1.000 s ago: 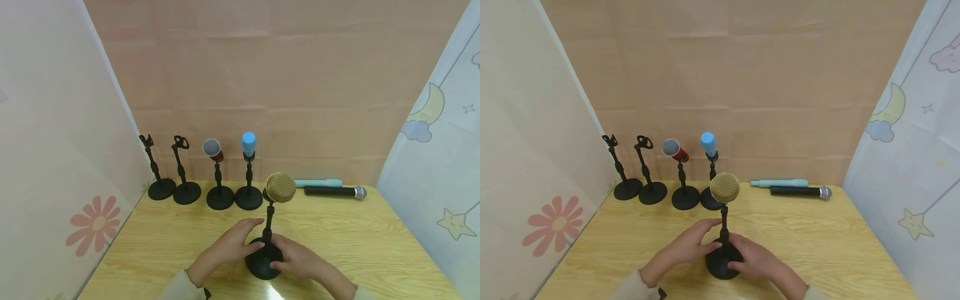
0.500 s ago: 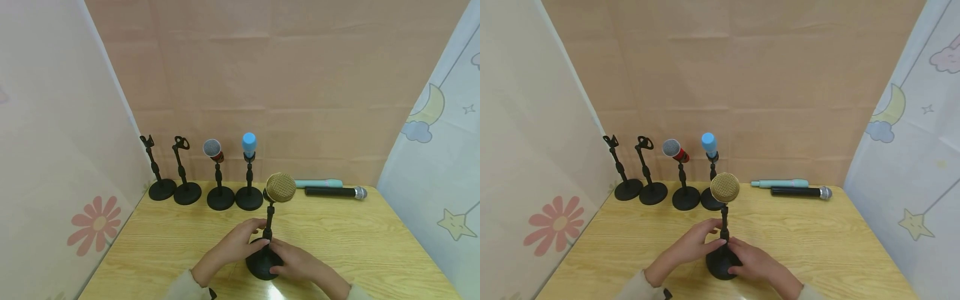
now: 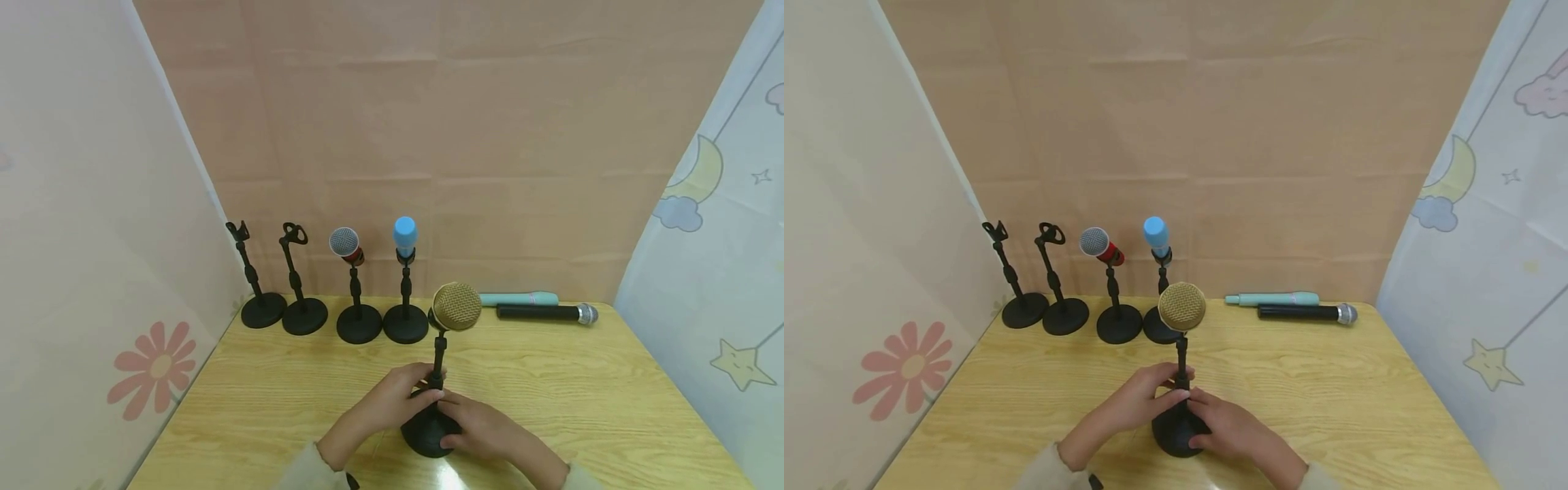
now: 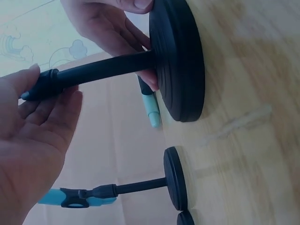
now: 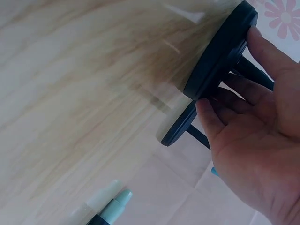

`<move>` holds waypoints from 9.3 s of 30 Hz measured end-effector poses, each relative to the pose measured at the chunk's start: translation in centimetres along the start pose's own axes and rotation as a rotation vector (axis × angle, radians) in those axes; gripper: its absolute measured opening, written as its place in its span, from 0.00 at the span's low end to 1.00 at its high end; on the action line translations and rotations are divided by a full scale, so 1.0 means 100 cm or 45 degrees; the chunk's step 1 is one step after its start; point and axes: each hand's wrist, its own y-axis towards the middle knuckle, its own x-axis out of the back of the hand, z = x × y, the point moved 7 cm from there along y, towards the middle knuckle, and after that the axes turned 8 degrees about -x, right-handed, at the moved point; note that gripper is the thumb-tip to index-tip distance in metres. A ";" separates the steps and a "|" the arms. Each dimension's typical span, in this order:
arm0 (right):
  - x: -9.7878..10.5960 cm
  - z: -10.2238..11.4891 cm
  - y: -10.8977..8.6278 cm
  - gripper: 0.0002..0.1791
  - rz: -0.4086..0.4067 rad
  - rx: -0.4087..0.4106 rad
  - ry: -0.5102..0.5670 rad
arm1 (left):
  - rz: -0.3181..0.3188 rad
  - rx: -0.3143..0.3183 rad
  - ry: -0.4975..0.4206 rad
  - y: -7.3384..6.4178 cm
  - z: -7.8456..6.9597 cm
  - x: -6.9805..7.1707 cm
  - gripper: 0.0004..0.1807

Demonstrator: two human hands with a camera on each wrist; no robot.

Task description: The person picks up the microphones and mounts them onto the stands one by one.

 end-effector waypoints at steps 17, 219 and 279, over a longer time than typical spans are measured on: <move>-0.003 0.002 0.002 0.28 -0.009 -0.044 -0.050 | -0.271 0.043 0.066 -0.003 -0.006 0.001 0.15; 0.102 -0.196 0.073 0.22 -0.389 -0.705 0.418 | 0.132 0.477 0.636 0.005 0.100 0.102 0.20; 0.090 -0.284 -0.003 0.48 -0.919 -1.417 2.301 | -0.261 1.108 0.760 -0.073 0.228 0.194 0.44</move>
